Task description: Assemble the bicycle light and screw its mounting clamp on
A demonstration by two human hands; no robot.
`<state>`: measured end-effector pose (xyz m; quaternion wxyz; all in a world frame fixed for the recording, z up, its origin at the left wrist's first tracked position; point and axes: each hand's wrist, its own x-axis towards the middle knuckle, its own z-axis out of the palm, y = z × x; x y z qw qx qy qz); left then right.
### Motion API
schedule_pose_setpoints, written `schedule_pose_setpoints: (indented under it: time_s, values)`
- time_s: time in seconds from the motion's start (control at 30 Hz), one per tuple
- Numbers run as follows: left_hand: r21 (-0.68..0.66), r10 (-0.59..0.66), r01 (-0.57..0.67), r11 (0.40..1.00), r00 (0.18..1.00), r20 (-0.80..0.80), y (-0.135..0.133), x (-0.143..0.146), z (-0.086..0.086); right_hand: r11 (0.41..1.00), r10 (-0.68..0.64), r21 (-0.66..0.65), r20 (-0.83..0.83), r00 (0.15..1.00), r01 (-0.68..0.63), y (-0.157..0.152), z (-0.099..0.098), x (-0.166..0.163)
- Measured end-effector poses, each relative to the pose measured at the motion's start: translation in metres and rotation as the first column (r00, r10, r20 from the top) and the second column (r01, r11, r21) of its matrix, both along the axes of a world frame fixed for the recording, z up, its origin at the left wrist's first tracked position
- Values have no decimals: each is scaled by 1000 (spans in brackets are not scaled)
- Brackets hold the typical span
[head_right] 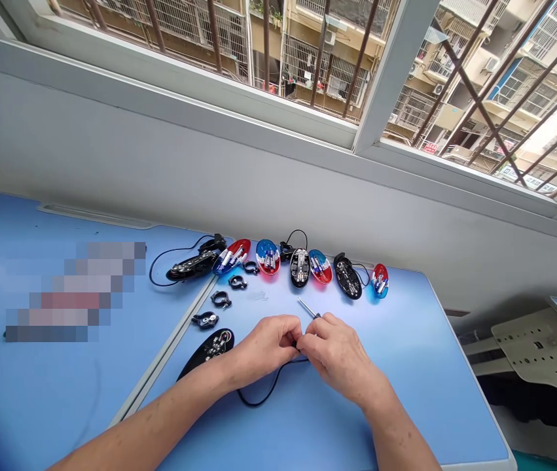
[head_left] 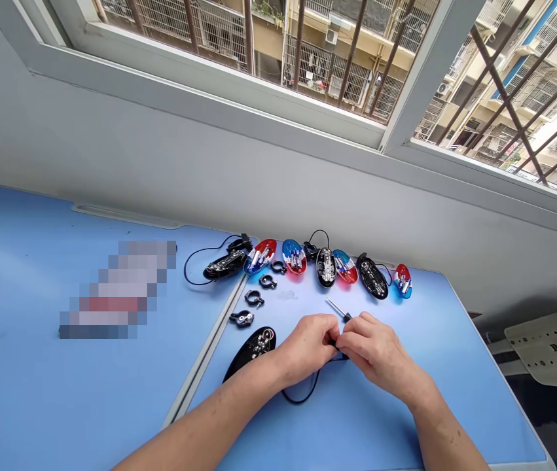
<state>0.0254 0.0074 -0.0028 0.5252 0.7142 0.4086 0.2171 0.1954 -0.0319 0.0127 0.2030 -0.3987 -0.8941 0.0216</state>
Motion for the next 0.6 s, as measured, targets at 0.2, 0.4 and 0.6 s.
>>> schedule_pose_setpoints:
  time_s: [0.2,0.4,0.6]
  values:
    - [11,7,-7,1000,1000,4,-1,0,0,999,-31,31,9,999,30,3,-6,1]
    - [12,0,0,1000,1000,-4,-1,0,1,1000,15,-21,-14,1000,-15,1,-1,1]
    - [20,4,-3,1000,1000,-8,1,1,1,998,-16,55,5,1000,16,1,-6,-3]
